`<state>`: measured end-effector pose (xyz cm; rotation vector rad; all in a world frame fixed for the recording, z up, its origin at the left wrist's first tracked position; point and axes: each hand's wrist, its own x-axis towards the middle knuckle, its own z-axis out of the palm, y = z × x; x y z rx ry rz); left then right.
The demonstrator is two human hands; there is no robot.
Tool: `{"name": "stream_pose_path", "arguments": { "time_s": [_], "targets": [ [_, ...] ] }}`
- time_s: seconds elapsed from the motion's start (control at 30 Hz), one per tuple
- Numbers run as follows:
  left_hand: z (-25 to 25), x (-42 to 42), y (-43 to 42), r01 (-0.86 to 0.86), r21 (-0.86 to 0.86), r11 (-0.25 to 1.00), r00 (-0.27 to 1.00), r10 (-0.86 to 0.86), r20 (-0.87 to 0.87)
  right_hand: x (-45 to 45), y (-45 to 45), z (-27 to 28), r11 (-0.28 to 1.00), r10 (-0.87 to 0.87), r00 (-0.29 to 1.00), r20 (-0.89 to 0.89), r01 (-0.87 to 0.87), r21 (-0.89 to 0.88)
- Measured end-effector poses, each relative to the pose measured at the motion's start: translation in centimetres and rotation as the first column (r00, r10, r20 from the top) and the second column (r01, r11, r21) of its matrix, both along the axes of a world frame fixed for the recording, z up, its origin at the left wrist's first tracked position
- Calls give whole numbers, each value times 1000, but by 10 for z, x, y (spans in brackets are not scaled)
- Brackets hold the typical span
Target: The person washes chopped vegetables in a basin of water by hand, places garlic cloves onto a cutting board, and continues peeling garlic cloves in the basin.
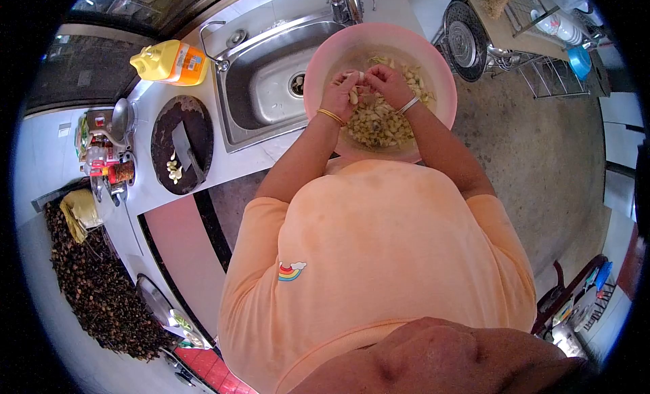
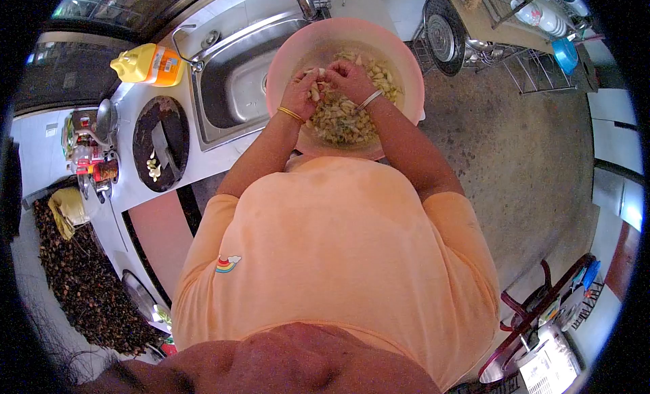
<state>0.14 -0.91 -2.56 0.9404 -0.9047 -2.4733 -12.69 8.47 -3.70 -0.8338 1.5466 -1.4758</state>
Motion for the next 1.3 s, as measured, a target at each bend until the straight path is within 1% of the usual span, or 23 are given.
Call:
{"name": "stream_pose_path", "arguments": {
  "time_s": [0.07,0.1,0.17,0.2,0.27,0.4,0.47,0.5,0.57,0.63,0.7,0.77,0.8,0.87,0.9,0.93,1.0,1.07,1.1,1.17,1.23,1.3],
  "targets": [
    [-1,0,0,-21,14,1000,1000,20,20,3,2,8,999,20,994,-105,-16,36],
    [-3,0,-1,-18,18,1000,1000,18,3,3,2,5,999,20,994,-105,-16,37],
    [-7,0,-3,-15,23,1000,1000,15,-14,1,-1,-5,997,78,991,-111,-75,25],
    [-8,1,-4,11,35,999,1000,-10,-24,0,-2,-9,997,78,991,-110,-75,25],
    [-9,0,-4,38,48,998,999,-36,-33,-1,-3,-15,987,152,949,-277,-133,87],
    [-9,0,-2,47,30,998,999,-47,7,0,-1,-17,983,178,925,-337,-150,110],
    [-9,1,-1,58,16,998,998,-59,30,2,1,-16,987,150,881,-448,-108,116],
    [-9,0,-2,78,3,997,996,-78,49,2,1,-20,988,147,882,-447,-106,116],
    [-11,1,-2,102,-11,995,992,-101,70,2,0,-27,996,92,912,-399,-76,57],
    [-9,-1,-1,129,17,992,992,-129,-8,0,0,-29,994,106,910,-400,-84,73],
    [-7,-2,0,117,22,993,993,-116,-7,-1,-1,-33,991,127,906,-403,-99,89],
    [-5,-1,1,97,28,995,995,-96,-6,1,-2,-40,994,108,971,-215,-112,-9],
    [-4,-1,1,74,58,996,997,-74,-12,4,-1,-29,993,111,970,-216,-115,-9],
    [-6,0,-1,53,91,994,999,-51,-19,10,4,7,987,125,975,-186,-103,119],
    [-9,1,-2,85,86,993,995,-81,-51,9,3,3,987,126,974,-186,-104,120],
    [-12,2,-4,117,80,990,991,-110,-82,8,2,-4,988,128,968,-216,-106,110],
    [-15,1,-4,114,79,990,992,-108,-68,7,1,-12,989,131,960,-246,-109,101],
    [-17,1,-3,110,78,991,993,-106,-53,8,1,-17,987,133,923,-362,-91,129],
    [-17,0,-3,109,84,990,993,-105,-57,8,0,-18,987,135,923,-360,-94,129],
    [-19,-2,-4,110,91,990,993,-105,-59,8,0,-20,992,117,860,-496,-78,99],
    [-27,-4,-7,139,125,982,987,-128,-99,7,2,-18,991,120,844,-523,-72,112],
    [-29,-4,-8,154,123,980,985,-143,-94,6,2,-21,990,121,827,-549,-62,125]
  ]
}}
